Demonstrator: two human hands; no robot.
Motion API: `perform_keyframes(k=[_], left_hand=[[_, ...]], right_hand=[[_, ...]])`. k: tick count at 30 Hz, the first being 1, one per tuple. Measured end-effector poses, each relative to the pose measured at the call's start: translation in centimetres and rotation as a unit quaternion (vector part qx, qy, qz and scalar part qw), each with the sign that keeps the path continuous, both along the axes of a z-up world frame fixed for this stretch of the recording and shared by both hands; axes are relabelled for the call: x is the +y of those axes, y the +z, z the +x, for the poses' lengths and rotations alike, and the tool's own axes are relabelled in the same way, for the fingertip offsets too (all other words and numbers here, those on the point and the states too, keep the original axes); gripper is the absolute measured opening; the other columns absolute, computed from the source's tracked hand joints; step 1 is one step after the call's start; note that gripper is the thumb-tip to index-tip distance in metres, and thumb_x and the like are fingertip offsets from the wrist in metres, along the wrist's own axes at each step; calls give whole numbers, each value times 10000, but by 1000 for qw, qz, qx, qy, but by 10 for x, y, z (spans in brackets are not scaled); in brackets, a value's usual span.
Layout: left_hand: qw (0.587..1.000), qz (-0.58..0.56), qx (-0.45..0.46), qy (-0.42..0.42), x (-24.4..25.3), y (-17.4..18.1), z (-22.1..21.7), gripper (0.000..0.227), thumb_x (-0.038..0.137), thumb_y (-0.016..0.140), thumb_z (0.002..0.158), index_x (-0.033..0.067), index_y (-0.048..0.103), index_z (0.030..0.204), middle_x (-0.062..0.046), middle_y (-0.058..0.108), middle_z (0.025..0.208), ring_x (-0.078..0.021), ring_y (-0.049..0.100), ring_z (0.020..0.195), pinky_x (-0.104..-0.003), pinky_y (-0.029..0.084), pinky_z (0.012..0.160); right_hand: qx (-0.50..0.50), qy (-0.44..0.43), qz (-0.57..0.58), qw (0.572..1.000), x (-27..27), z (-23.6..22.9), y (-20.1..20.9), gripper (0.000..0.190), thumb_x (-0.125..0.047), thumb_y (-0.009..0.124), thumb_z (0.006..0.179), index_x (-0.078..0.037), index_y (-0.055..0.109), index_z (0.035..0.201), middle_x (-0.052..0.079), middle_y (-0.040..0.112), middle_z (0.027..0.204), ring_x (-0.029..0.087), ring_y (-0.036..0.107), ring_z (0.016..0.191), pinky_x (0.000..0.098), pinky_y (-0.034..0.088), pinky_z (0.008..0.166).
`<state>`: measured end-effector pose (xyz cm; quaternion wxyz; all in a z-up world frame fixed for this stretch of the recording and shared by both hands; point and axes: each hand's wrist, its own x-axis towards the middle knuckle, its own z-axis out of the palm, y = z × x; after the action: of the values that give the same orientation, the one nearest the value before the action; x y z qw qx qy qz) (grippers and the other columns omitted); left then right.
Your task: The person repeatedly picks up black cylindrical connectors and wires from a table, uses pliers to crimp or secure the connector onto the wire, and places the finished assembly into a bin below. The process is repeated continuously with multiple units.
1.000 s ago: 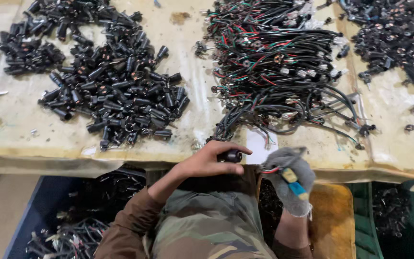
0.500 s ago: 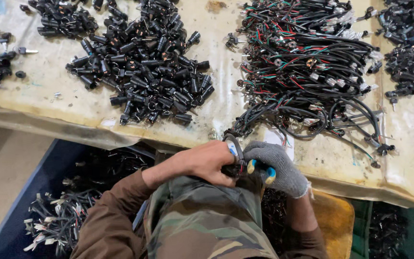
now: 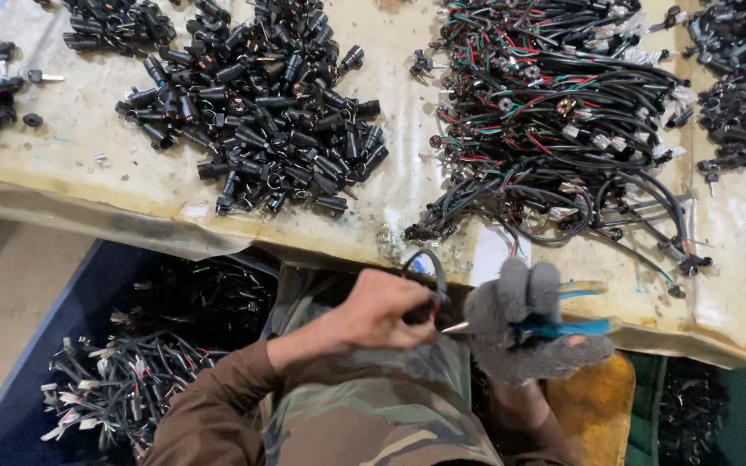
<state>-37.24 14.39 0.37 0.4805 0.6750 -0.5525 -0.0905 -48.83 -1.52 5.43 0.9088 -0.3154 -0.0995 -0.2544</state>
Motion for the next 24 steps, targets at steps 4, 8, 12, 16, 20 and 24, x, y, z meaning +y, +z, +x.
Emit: perform_keyframes(k=[4, 8, 12, 16, 20, 24], left_hand=[[999, -31, -26, 12, 3, 3, -17, 336, 302, 879, 655, 87, 714, 855, -97, 647, 702, -320, 643, 606, -414, 466, 516], [997, -45, 65, 20, 11, 1, -38, 288, 249, 882, 697, 100, 735, 895, -100, 664, 723, -289, 674, 622, -381, 491, 526], [992, -54, 113, 18, 19, -4, -58, 290, 220, 883, 736, 70, 744, 942, -127, 682, 739, -293, 698, 639, -369, 529, 555], [989, -50, 124, 56, 17, -15, -68, 285, 214, 895, 723, 61, 741, 908, -149, 695, 752, -308, 717, 664, -373, 536, 555], [984, -10, 160, 72, 12, -24, -72, 276, 192, 866, 724, 61, 750, 938, -147, 709, 765, -310, 726, 668, -368, 551, 571], [986, 2, 145, 87, 8, -28, -75, 260, 220, 860, 745, 51, 722, 885, -159, 693, 748, -346, 714, 680, -399, 539, 568]], right_hand=[[25, 36, -12, 999, 11, 0, 2, 562, -656, 731, 885, -191, 419, 840, -45, 434, 698, 95, 369, 518, 265, 337, 517], [20, 43, 10, 999, 20, -10, -6, 569, -650, 729, 902, -194, 423, 754, -80, 405, 593, 106, 325, 436, 290, 328, 439], [15, 28, -35, 999, 34, -28, -11, 523, -553, 731, 943, -197, 428, 708, -72, 401, 556, 145, 341, 424, 333, 336, 452], [62, -16, -47, 997, 43, -38, -16, 515, -516, 739, 952, -157, 430, 749, -33, 384, 600, 155, 347, 509, 326, 340, 495], [72, -47, -50, 995, 39, -35, -20, 489, -491, 730, 966, -151, 435, 773, -26, 378, 611, 144, 351, 521, 325, 339, 509], [50, -43, -49, 997, 34, -35, -35, 454, -450, 704, 995, -143, 436, 794, -24, 389, 621, 132, 339, 514, 321, 322, 483]])
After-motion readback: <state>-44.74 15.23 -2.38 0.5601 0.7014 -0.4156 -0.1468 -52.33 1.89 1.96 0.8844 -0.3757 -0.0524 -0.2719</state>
